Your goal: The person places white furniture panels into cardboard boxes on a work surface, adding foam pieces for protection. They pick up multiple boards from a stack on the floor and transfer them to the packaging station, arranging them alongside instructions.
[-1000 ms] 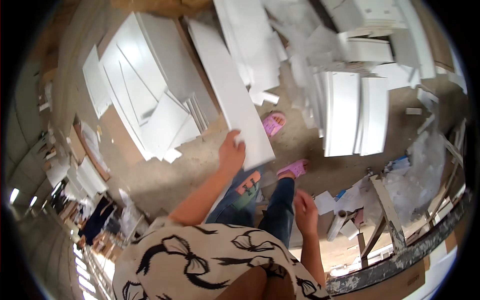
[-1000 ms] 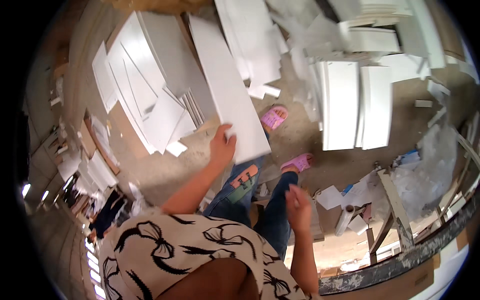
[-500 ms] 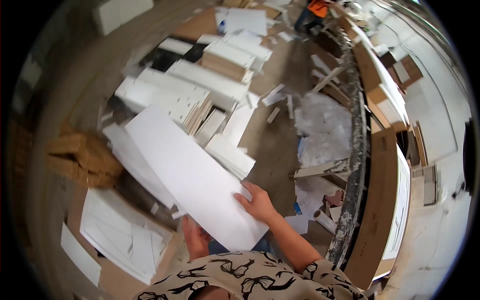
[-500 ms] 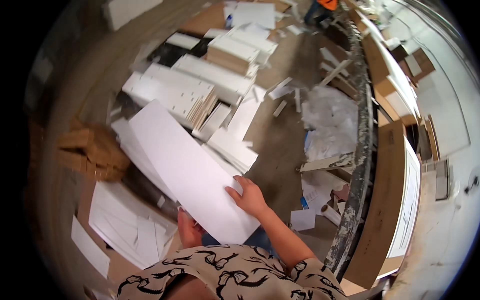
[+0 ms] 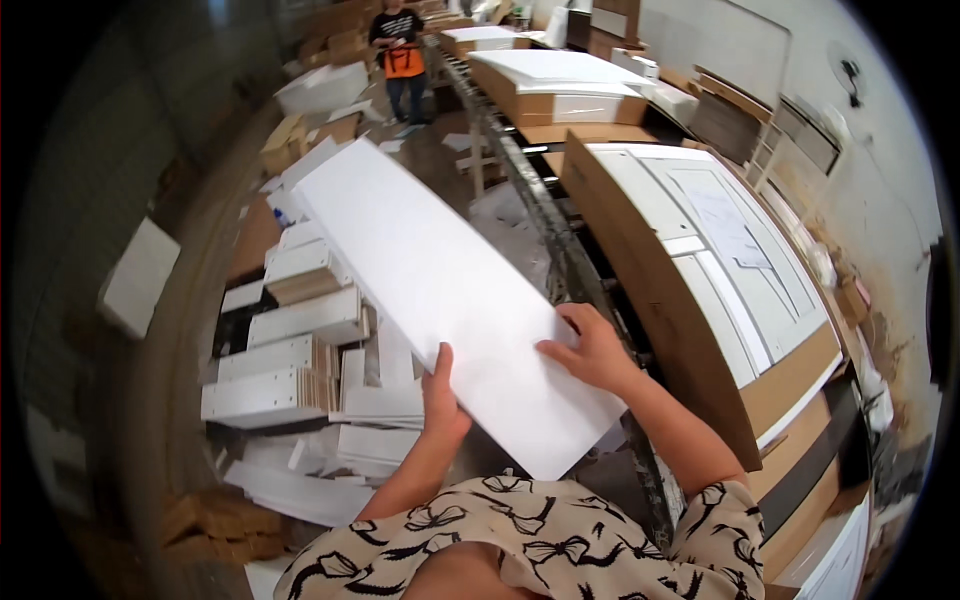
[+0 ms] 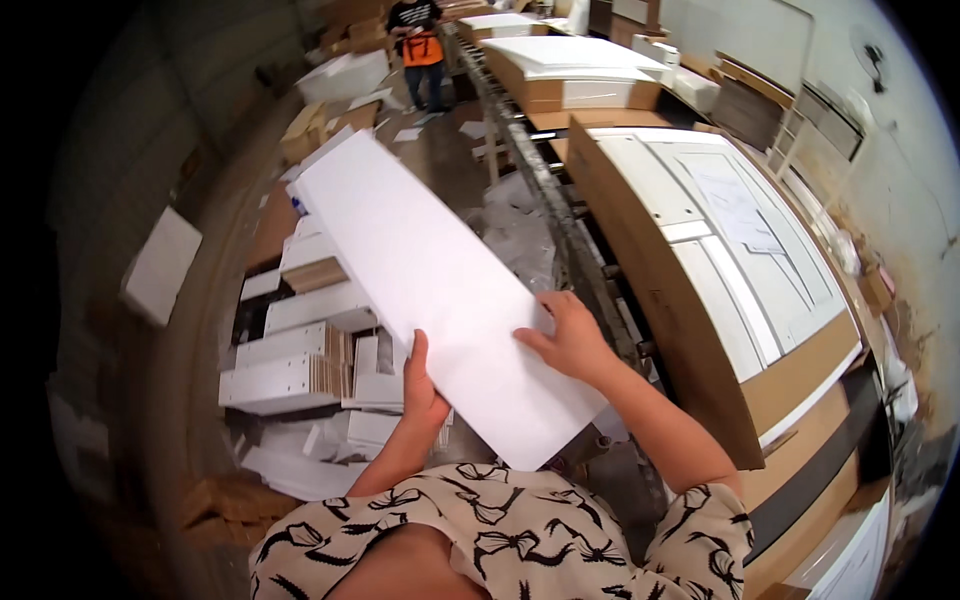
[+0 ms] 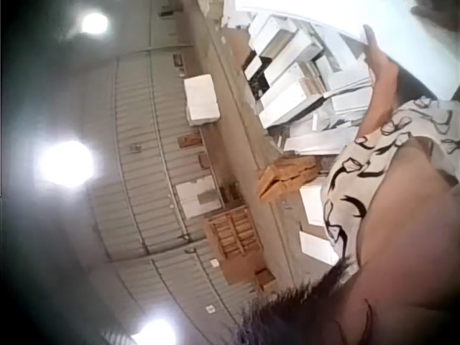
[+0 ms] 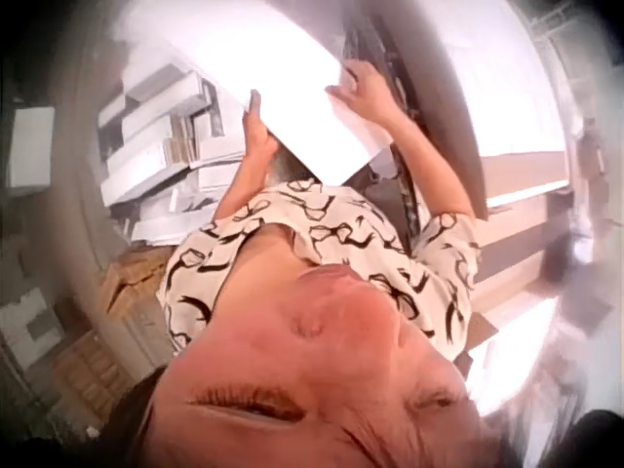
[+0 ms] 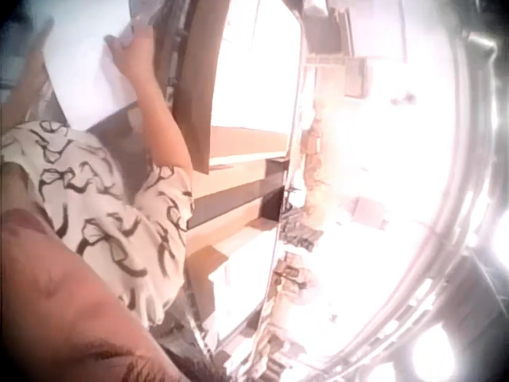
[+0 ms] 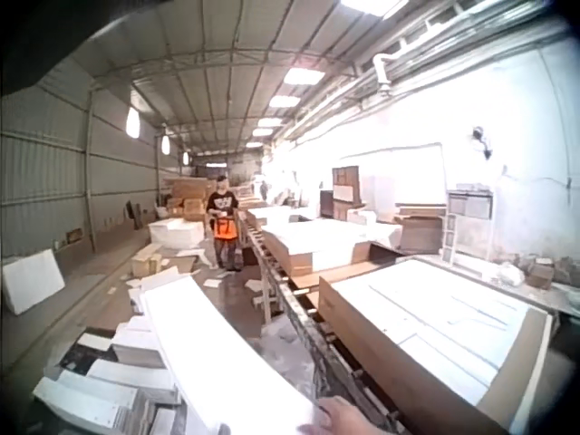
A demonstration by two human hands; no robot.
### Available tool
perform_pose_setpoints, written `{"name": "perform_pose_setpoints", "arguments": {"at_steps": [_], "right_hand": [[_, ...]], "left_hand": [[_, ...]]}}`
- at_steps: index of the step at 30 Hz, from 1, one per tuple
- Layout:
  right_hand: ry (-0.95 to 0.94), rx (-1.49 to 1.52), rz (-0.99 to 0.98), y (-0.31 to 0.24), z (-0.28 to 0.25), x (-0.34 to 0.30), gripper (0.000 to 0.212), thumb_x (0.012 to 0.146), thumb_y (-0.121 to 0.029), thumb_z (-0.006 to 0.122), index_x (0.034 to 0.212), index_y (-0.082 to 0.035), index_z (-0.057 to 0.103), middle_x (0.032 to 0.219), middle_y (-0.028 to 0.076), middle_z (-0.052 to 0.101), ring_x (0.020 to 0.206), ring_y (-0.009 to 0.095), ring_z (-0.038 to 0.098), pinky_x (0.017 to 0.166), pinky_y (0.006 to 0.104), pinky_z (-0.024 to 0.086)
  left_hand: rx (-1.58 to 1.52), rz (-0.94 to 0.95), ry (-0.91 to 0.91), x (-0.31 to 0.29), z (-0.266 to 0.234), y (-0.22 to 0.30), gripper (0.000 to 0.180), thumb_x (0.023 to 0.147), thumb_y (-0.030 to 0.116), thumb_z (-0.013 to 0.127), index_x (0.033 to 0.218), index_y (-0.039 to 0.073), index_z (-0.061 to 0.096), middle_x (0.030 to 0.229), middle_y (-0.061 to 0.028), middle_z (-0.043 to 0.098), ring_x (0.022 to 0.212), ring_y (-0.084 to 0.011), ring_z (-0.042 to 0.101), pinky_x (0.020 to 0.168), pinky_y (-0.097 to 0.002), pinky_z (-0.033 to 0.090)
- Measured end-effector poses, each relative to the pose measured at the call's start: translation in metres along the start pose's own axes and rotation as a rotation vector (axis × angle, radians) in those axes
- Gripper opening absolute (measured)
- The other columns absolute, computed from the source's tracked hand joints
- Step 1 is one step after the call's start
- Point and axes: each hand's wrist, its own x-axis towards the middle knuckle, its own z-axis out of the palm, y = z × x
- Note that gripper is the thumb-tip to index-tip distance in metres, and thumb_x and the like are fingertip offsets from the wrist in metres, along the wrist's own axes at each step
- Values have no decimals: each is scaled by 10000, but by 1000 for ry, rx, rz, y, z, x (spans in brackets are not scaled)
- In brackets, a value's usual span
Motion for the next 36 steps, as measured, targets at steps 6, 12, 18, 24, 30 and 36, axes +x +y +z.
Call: {"name": "perform_pose_setpoints", "arguments": {"at_steps": [6,12,18,24,30,36], "right_hand": [[87,322,422,74,-120,-18,382,693,-201,773,916,-19,521,801,44,530,711,126,494,600,269,432],[284,90,465,183,-251,-32,291,865,-284,595,774,-9,574,617,-22,485,561,58,387,476,257,327],[289,-109,677,253,-302,-63,372,815,-270,650,1086,-21,593,839,94,606,713,147,538,628,292,441],[114,-260,787,263,-277,-35,531,766,-275,689,1226,-61,536,1152,201,584,1054,311,571,879,356,459],[87,-328,762,244,-247,-7,476,761,-248,668,1184,-62,556,1091,214,599,1002,337,584,842,373,469],[252,-400,710,251,-218,6,378,760,-174,653,1115,-57,594,966,175,580,892,340,558,791,396,468]], "left_hand": [[120,3,-33,25,67,-73,514,890,313,575,1262,2,404,1194,-86,520,1067,-217,526,887,-365,458],[232,185,64,71,63,-52,488,879,330,580,1206,-14,463,1148,-99,549,1021,-221,547,864,-356,459],[133,249,176,115,44,-8,517,890,329,552,1247,-21,421,1167,-121,540,1042,-261,535,887,-384,444],[92,226,-9,149,86,-11,496,911,360,506,1265,24,422,1206,-105,521,1090,-258,510,923,-381,420],[179,247,-91,213,154,-19,516,904,365,523,1261,7,414,1211,-111,508,1096,-255,505,919,-390,427],[181,256,-39,270,172,-27,489,896,351,546,1218,-5,450,1188,-105,519,1081,-242,508,918,-386,424]]}}
